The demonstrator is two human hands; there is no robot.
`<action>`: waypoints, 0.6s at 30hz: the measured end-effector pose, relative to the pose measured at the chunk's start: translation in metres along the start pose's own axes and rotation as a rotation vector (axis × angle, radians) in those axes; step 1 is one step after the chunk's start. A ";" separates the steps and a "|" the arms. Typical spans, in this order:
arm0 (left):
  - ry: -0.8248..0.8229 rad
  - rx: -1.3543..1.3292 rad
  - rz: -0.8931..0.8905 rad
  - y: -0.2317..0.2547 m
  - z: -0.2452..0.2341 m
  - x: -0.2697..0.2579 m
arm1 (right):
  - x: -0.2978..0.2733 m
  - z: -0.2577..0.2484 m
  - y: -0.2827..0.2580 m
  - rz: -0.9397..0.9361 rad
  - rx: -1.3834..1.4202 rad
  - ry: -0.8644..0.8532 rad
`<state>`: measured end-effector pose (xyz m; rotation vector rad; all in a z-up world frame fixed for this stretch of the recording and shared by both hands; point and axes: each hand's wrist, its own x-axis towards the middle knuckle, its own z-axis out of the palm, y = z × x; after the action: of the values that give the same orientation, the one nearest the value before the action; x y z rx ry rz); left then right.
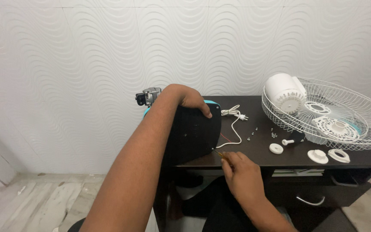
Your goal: The person assembles a teal table fan by securing the back cover with screws and attaching the motor housing. They use a screwdriver to tighten screws on the fan base and then connect the motor unit to the fan body.
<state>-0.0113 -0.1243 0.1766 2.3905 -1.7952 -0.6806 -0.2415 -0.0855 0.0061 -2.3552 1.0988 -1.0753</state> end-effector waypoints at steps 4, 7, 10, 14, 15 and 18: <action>-0.034 -0.037 0.012 -0.002 0.000 0.002 | 0.003 -0.011 -0.010 -0.030 -0.007 0.028; -0.022 -0.005 0.012 -0.002 0.000 0.006 | 0.006 -0.014 -0.017 0.174 -0.039 -0.074; -0.110 -0.058 0.168 -0.003 0.000 0.011 | 0.006 -0.013 -0.016 0.318 -0.054 -0.165; -0.103 -0.009 0.186 -0.003 -0.002 0.014 | 0.010 -0.006 -0.001 -0.065 -0.265 -0.168; -0.122 -0.036 0.197 -0.003 -0.001 0.013 | 0.009 -0.003 0.004 -0.160 -0.262 -0.135; -0.115 -0.047 0.139 -0.002 0.001 0.009 | 0.011 0.006 0.020 -0.340 -0.260 -0.103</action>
<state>-0.0079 -0.1316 0.1729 2.2135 -1.9439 -0.8494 -0.2427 -0.1068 -0.0037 -2.8468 0.8660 -0.9486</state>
